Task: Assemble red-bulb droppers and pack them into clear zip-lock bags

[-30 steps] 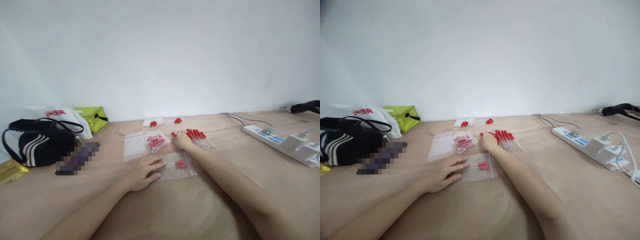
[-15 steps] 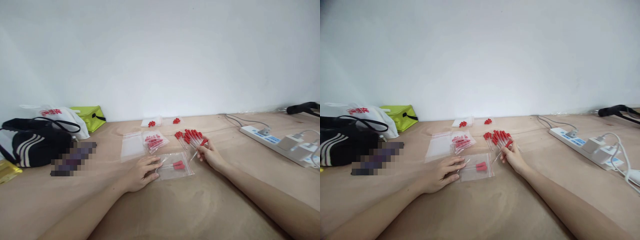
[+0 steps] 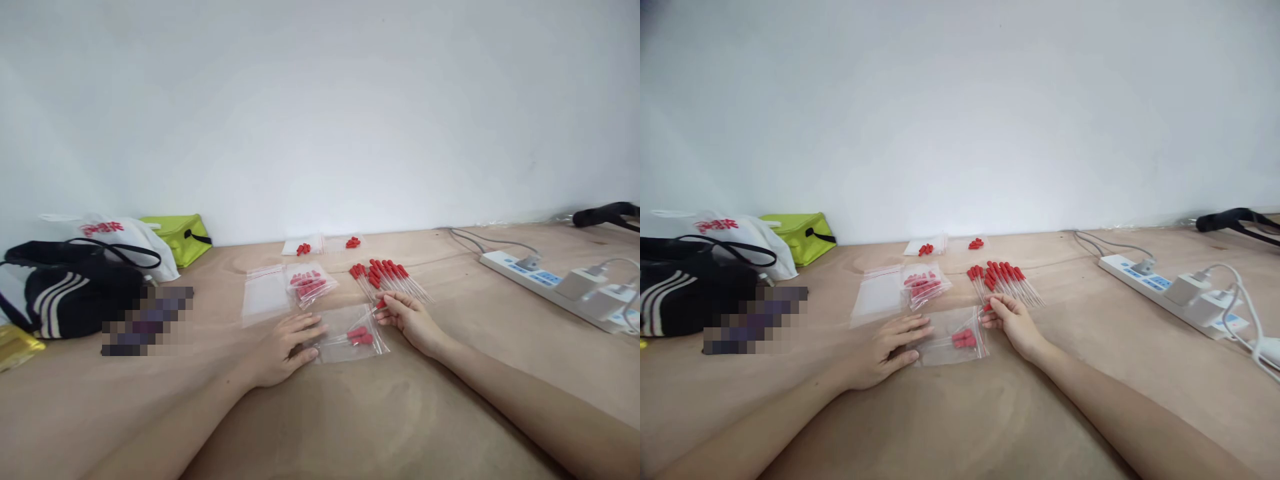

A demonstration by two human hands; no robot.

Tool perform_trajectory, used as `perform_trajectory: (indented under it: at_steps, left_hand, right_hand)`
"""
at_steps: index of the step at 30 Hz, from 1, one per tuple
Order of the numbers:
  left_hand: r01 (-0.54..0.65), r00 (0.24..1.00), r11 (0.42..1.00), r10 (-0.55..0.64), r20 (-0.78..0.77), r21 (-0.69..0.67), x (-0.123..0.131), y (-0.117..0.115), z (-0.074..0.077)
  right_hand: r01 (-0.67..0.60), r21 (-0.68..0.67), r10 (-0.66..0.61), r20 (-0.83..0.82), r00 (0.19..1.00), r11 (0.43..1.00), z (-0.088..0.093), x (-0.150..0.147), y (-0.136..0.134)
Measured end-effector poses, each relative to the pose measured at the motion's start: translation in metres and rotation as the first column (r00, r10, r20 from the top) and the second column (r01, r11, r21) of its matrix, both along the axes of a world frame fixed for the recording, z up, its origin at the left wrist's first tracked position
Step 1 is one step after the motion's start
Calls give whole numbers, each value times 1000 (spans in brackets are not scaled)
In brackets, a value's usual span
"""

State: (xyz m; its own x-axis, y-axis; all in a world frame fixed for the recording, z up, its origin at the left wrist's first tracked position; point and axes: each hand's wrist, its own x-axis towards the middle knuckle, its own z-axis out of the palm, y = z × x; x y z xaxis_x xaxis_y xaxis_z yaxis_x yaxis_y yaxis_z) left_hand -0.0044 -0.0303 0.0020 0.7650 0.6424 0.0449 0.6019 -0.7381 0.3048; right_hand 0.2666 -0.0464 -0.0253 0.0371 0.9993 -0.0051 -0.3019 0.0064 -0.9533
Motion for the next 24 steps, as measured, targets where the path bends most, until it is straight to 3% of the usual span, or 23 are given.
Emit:
perform_trajectory:
  at_steps: [7, 12, 17, 20, 24]
  left_hand:
    - [-31, 998, 999, 30, 50, 13, 1, -2, 2]
    - [-31, 998, 999, 30, 58, 16, 1, -1, 1]
    - [1, 999, 1000, -1, 37, -2, 0, 0, 0]
    - [10, 1000, 1000, -10, -13, -17, 0, 0, 2]
    - [17, 999, 1000, -17, -30, -3, 1, -2, 5]
  right_hand:
    - [-152, 59, 128, 296, 947, 987, 4, -7, -7]
    - [-142, 63, 99, 453, 886, 988, -2, -14, -6]
    - [-308, 92, 215, 530, 820, 947, -2, -13, -8]
    - [-288, 111, 156, 632, 759, 951, 0, -8, -6]
    - [-103, 221, -89, 714, 694, 970, 2, -1, 6]
